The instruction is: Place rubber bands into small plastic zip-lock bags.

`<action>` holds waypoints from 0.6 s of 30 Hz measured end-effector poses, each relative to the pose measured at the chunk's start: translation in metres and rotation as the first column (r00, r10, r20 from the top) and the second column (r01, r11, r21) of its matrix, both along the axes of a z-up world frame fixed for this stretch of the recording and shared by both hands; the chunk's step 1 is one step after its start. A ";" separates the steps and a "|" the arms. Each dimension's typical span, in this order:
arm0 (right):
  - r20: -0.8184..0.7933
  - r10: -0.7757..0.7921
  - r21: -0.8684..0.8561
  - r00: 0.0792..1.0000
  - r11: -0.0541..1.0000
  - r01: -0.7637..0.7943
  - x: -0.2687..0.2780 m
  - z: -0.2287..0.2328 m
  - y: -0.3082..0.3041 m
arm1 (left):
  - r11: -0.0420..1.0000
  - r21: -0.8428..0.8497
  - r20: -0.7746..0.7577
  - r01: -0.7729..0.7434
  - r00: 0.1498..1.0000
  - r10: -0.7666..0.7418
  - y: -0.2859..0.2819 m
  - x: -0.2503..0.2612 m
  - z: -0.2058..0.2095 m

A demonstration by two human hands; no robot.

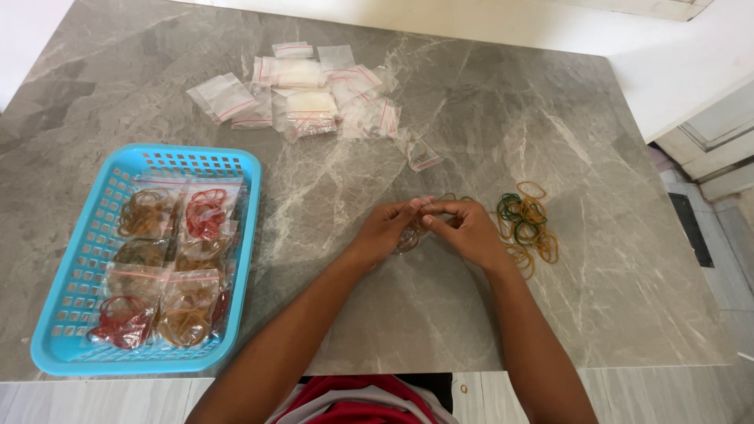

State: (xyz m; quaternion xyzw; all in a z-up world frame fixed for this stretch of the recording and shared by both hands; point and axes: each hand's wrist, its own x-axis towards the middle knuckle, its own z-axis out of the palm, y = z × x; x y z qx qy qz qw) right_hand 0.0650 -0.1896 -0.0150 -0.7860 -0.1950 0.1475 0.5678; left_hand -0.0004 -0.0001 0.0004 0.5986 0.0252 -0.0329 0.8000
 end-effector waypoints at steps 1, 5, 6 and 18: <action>0.000 0.000 0.000 1.000 1.000 0.000 -0.002 0.002 0.002 | 1.000 0.000 0.000 0.000 1.000 0.000 0.000 0.000 0.000; 0.000 0.008 0.005 1.000 1.000 -0.008 -0.007 0.006 0.013 | 0.998 -0.068 -0.024 0.013 1.000 -0.014 0.000 0.000 -0.002; -0.008 0.009 0.015 1.000 1.000 -0.009 -0.007 0.007 0.016 | 0.996 -0.086 -0.024 0.017 1.000 -0.019 0.000 0.000 -0.003; 0.118 -0.159 0.068 0.980 0.986 0.152 0.005 -0.003 0.002 | 0.998 -0.056 -0.031 -0.008 1.000 0.006 0.000 0.002 -0.009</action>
